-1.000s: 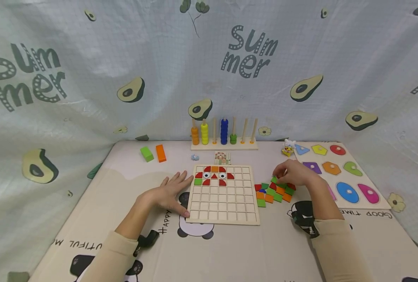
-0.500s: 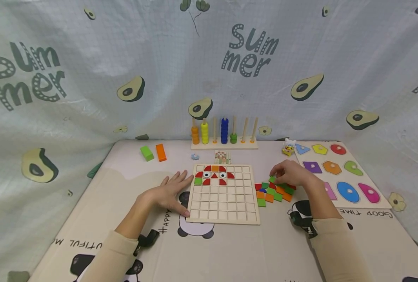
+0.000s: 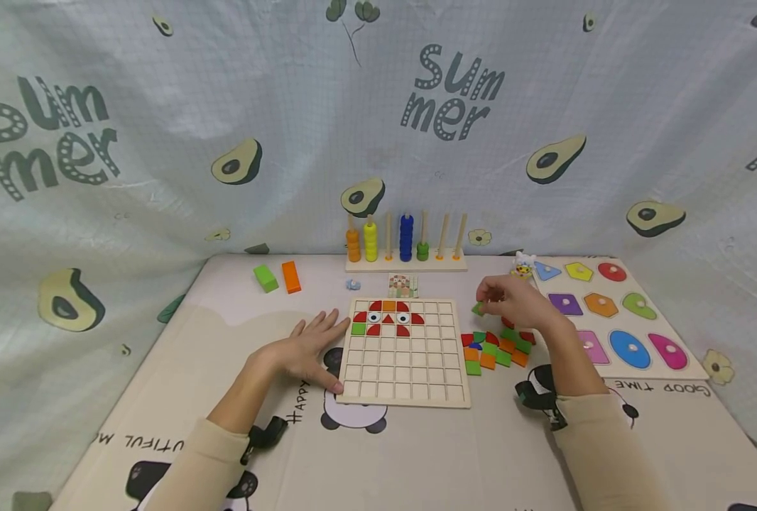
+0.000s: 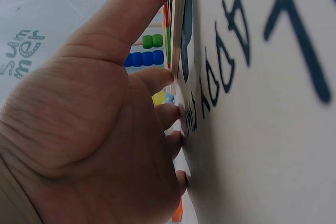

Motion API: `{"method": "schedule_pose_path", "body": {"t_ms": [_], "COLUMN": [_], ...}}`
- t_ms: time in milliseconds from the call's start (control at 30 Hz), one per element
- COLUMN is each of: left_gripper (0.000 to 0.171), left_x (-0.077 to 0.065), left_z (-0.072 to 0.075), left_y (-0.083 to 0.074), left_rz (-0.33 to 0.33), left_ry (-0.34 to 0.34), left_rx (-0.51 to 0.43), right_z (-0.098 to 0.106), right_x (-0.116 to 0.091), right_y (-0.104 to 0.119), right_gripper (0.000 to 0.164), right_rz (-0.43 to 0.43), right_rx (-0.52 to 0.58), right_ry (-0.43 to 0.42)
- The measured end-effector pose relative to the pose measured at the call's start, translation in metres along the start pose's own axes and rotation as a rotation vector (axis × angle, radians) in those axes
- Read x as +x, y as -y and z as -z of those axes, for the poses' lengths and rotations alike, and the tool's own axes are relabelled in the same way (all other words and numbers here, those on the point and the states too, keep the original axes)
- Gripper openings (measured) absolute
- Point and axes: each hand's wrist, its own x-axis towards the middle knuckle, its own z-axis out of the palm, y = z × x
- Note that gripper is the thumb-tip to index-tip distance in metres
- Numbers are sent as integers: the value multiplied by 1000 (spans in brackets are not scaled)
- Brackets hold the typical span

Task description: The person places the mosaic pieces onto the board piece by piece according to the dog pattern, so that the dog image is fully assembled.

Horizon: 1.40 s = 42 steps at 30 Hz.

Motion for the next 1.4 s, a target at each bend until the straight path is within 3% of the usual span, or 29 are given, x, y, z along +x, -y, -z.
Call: {"method": "schedule_pose_path", "body": {"t_ms": [100,200,300,467,800,1133,1267,1400], "left_gripper": [127,126,126,126,126,126,126,126], "left_x": [0,0,1,1,-1,0,0,0], "left_z": [-1,-1,0,1,1,-1,0,0], "left_y": [1,1,0,-2,-2,-2,-1,0], "left_rz": [-5,-6,-5,-9,-9,-5,-5,-7], "left_ry": [-2,-4,-3,-6,-5,-3,-2,1], "left_rx": [-2,-8,-12,-7,-18,-14,-10,-8], "right_z": [-14,-33,-50,-65,-70,-79,-70,-45], "right_x": [12,27,40,50,51,46,37,20], "right_y": [21,39,49,55,57,59,60,51], "right_gripper": [7,8,9,10,8,21,22,27], "right_rz": [99,164,206,229,196,111,149,148], "right_rx": [28,11,-28,-74,-106,-249,-236,-192], "right_ry": [7,76,138,173,166,156,153,91]}}
